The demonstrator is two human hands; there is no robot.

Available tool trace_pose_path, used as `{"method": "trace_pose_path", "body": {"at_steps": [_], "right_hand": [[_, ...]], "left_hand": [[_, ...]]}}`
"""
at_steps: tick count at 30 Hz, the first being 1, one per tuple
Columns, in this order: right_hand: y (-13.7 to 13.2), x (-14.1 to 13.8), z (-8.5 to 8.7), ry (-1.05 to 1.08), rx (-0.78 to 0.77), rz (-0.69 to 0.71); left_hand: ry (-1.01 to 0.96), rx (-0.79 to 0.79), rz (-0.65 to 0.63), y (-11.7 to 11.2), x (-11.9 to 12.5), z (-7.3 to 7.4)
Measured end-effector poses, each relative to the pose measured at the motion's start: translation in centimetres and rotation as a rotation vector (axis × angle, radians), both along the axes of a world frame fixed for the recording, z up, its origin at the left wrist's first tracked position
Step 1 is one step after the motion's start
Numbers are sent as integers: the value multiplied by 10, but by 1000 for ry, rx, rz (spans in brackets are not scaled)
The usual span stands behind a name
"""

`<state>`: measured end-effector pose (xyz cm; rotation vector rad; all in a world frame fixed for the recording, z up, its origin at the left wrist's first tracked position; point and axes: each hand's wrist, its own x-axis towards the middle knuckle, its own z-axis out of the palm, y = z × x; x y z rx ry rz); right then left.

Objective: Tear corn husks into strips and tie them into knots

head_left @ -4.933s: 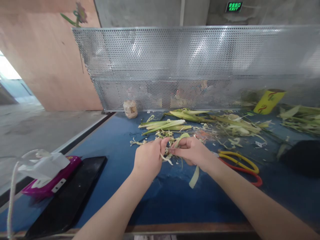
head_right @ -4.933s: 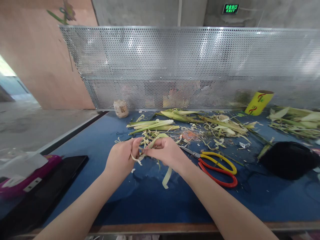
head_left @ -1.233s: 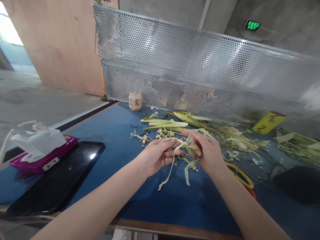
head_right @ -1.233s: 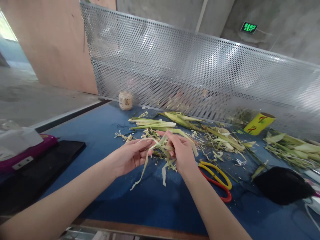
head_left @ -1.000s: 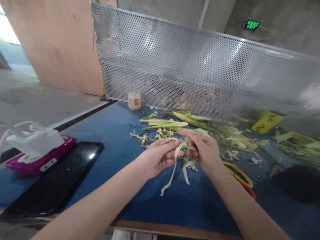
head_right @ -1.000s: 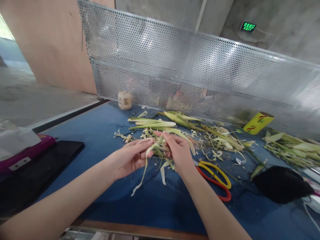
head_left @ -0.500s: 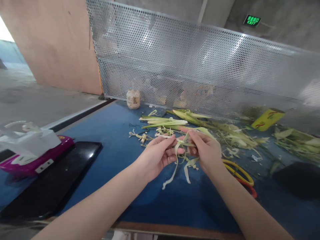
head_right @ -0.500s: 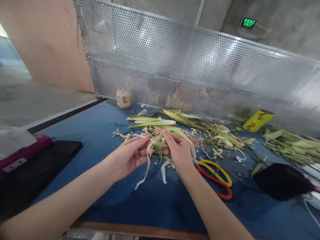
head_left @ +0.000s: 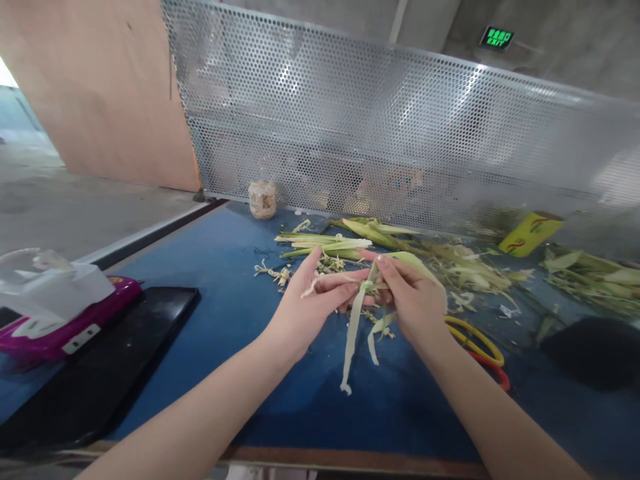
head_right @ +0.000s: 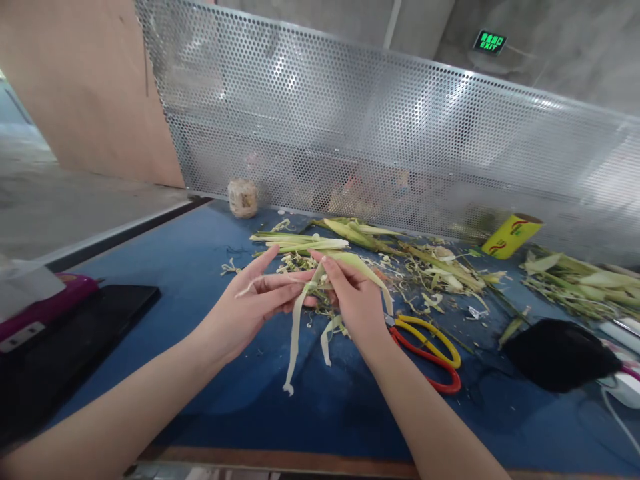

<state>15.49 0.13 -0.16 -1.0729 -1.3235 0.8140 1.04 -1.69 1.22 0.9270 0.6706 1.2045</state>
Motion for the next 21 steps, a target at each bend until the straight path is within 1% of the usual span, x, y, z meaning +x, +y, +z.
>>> {"method": "trace_pose_path", "body": {"at_steps": [1, 6, 11, 14, 18, 21], "right_hand": [[0, 1, 0, -4, -1, -6], [1, 3, -2, 8, -35, 0], [0, 3, -2, -93, -87, 1], [-2, 1, 1, -97, -138, 16], [-5, 0, 5, -50, -146, 81], [-4, 1, 7, -40, -155, 69]], "left_hand": [[-14, -7, -1, 0, 0, 0], [-113, -148, -61, 0, 2, 0], [-56, -220, -27, 1, 3, -1], [19, -185, -8, 1, 1, -1], [175, -89, 25, 1, 0, -2], [297, -25, 44, 2, 1, -4]]}}
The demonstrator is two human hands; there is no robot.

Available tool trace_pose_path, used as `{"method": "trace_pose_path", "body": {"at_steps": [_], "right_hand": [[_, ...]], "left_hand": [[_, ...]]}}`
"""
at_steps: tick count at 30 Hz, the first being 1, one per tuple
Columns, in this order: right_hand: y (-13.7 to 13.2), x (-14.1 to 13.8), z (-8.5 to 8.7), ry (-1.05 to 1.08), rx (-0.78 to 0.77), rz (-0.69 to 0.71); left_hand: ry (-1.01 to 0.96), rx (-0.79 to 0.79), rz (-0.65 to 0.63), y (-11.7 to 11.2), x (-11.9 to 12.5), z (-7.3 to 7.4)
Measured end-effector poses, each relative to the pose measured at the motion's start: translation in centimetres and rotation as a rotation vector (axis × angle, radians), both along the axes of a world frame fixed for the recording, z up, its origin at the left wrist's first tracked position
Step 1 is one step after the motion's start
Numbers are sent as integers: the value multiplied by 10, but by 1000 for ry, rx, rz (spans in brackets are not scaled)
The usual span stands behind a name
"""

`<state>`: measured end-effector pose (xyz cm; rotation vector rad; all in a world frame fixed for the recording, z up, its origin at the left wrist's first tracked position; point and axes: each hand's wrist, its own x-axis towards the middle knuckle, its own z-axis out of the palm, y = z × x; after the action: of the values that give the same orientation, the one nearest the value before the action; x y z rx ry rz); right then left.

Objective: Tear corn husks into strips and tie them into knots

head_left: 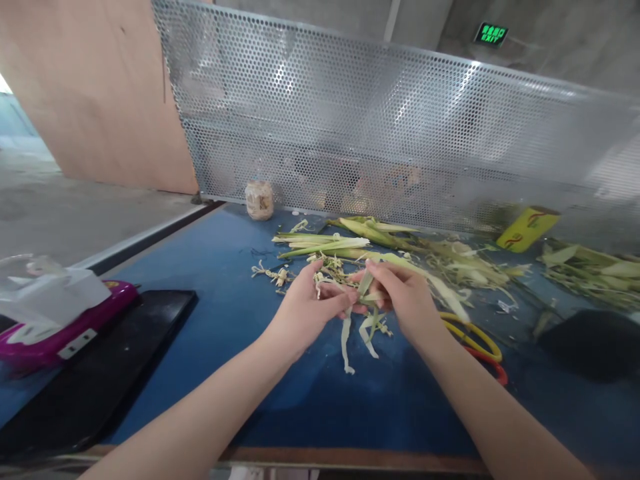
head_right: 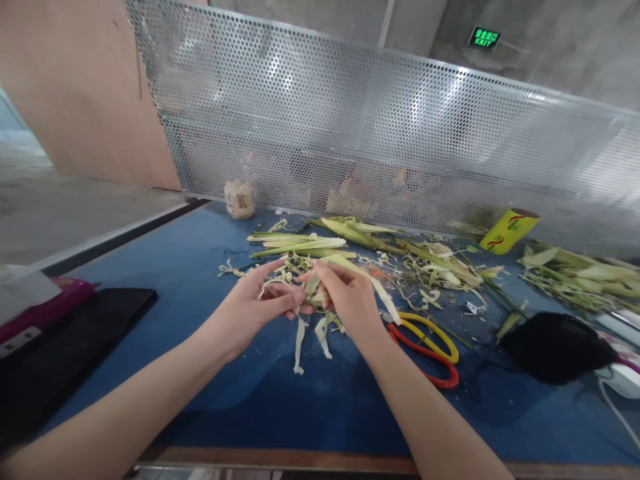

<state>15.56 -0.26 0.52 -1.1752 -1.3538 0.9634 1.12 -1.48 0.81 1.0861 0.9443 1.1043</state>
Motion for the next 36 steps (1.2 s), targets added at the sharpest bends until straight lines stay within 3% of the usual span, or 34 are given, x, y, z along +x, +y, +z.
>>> {"method": "trace_pose_path", "body": {"at_steps": [7, 13, 17, 25, 32, 36], "right_hand": [[7, 4, 3, 1, -172, -61], [11, 9, 0, -105, -71, -38], [12, 10, -1, -298, 13, -25], [3, 7, 0, -499, 384, -10], [-6, 13, 1, -946, 958, 4], [-5, 12, -3, -981, 991, 71]], "left_hand": [[14, 29, -51, -2, 4, -1], [-96, -77, -46, -1, 5, 2], [-47, -63, -46, 0, 4, 3], [-183, -48, 67, 2, -5, 6], [-233, -49, 111, 7, -10, 5], [-220, -72, 157, 7, -9, 7]]}}
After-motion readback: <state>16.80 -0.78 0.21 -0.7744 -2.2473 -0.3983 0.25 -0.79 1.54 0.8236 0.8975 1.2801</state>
